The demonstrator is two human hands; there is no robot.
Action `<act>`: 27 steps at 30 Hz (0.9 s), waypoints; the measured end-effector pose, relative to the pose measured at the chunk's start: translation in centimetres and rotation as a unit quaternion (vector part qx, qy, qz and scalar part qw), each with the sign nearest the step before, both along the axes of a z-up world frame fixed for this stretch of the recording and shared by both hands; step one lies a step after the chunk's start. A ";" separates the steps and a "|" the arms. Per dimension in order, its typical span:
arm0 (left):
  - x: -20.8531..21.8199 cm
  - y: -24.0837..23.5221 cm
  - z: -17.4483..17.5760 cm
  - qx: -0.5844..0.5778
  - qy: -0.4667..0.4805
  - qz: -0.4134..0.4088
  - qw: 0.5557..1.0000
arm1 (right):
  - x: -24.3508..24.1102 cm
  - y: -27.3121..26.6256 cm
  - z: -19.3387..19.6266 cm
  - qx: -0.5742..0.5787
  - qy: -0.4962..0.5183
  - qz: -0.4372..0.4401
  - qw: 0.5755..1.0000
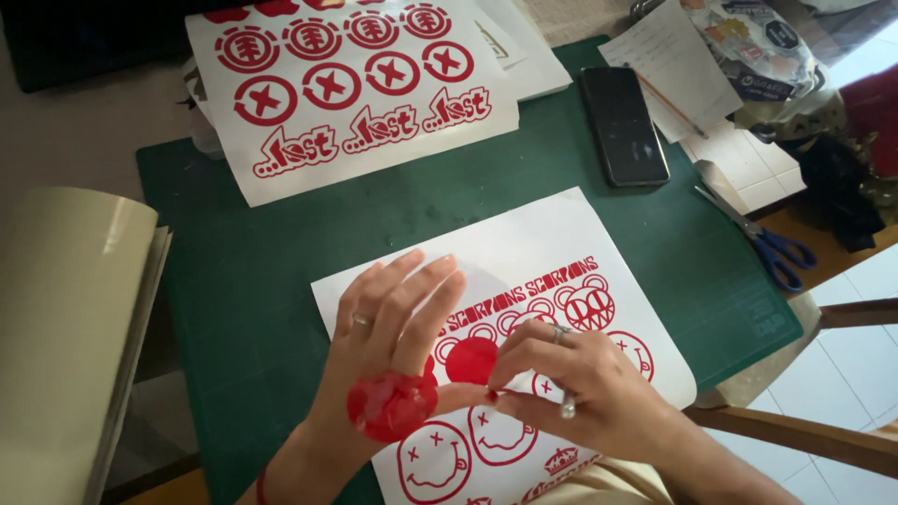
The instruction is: The person is weeding red vinyl stickers, removing the excess material from the design using a weeding tool on a green cutting mat.
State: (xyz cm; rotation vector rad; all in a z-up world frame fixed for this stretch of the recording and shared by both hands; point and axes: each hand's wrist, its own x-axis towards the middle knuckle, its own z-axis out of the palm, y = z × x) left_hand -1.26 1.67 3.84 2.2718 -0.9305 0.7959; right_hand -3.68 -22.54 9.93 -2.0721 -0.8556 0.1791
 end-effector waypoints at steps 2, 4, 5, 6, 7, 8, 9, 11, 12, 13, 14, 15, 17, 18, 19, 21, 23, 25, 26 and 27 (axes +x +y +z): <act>0.1 0.1 -0.2 0.017 -0.004 0.004 1.000 | -0.1 0.1 -0.3 -0.021 -0.029 -0.015 0.999; -0.1 0.1 -0.1 0.014 0.008 -0.007 1.000 | 0.0 0.0 -0.2 -0.007 -0.014 -0.002 1.000; -0.1 0.1 0.0 0.011 0.019 -0.018 1.000 | 0.1 0.0 -0.2 0.007 -0.001 0.012 1.000; -0.1 0.1 -0.1 0.011 0.020 -0.017 1.000 | 0.2 -0.1 0.0 0.007 0.001 0.012 1.000; -0.1 0.1 -0.2 0.008 0.030 -0.022 0.999 | 0.2 -0.1 0.1 0.012 0.015 0.018 1.000; -0.1 0.1 -0.3 0.006 0.039 -0.027 0.999 | 0.3 -0.1 0.2 0.016 0.029 0.024 0.999; -0.1 0.1 -0.2 0.006 0.039 -0.026 0.999 | 0.3 0.0 0.3 0.016 0.029 0.025 0.999; 0.0 0.1 -0.2 0.007 0.043 -0.013 0.999 | 0.3 0.3 0.5 0.003 -0.001 0.025 1.000; 0.0 0.1 -0.1 0.007 0.043 -0.012 0.999 | 0.3 0.1 0.1 0.003 -0.001 0.026 1.000; -0.1 0.1 0.0 0.016 0.054 -0.011 0.998 | 0.2 -0.1 -0.3 -0.016 -0.021 0.026 0.999; -0.2 0.2 0.1 0.026 0.066 -0.009 0.997 | 0.1 -0.3 -0.7 -0.034 -0.041 0.027 0.998; -0.1 0.1 0.0 0.025 0.066 -0.007 0.997 | 0.2 -0.4 -0.8 -0.034 -0.041 0.028 0.998; -0.2 0.1 -0.2 0.037 0.109 -0.027 0.993 | 0.3 -0.6 -1.0 -0.044 -0.033 0.058 0.997; -0.3 0.1 -0.2 0.037 0.109 -0.027 0.993 | 0.5 -0.6 -0.9 -0.044 -0.033 0.058 0.997; -0.3 0.0 -0.2 0.049 0.111 -0.041 0.992 | 0.7 -0.6 -0.9 -0.045 -0.004 0.086 0.995; -0.5 0.0 -0.2 0.061 0.116 -0.055 0.990 | 0.8 -0.5 -0.9 -0.047 0.028 0.114 0.992; -0.4 0.1 -0.1 0.035 0.143 -0.092 0.985 | 0.9 -0.3 -0.8 -0.047 0.022 0.125 0.991; -0.5 0.1 0.1 0.024 0.160 -0.097 0.982 | 0.8 -0.3 -0.5 -0.040 0.016 0.127 0.991; -0.5 0.2 0.2 0.014 0.176 -0.103 0.979 | 0.8 -0.3 -0.4 -0.033 0.009 0.126 0.991; -0.5 0.2 0.1 0.014 0.176 -0.102 0.979 | 0.6 -0.2 -0.1 -0.033 0.009 0.127 0.991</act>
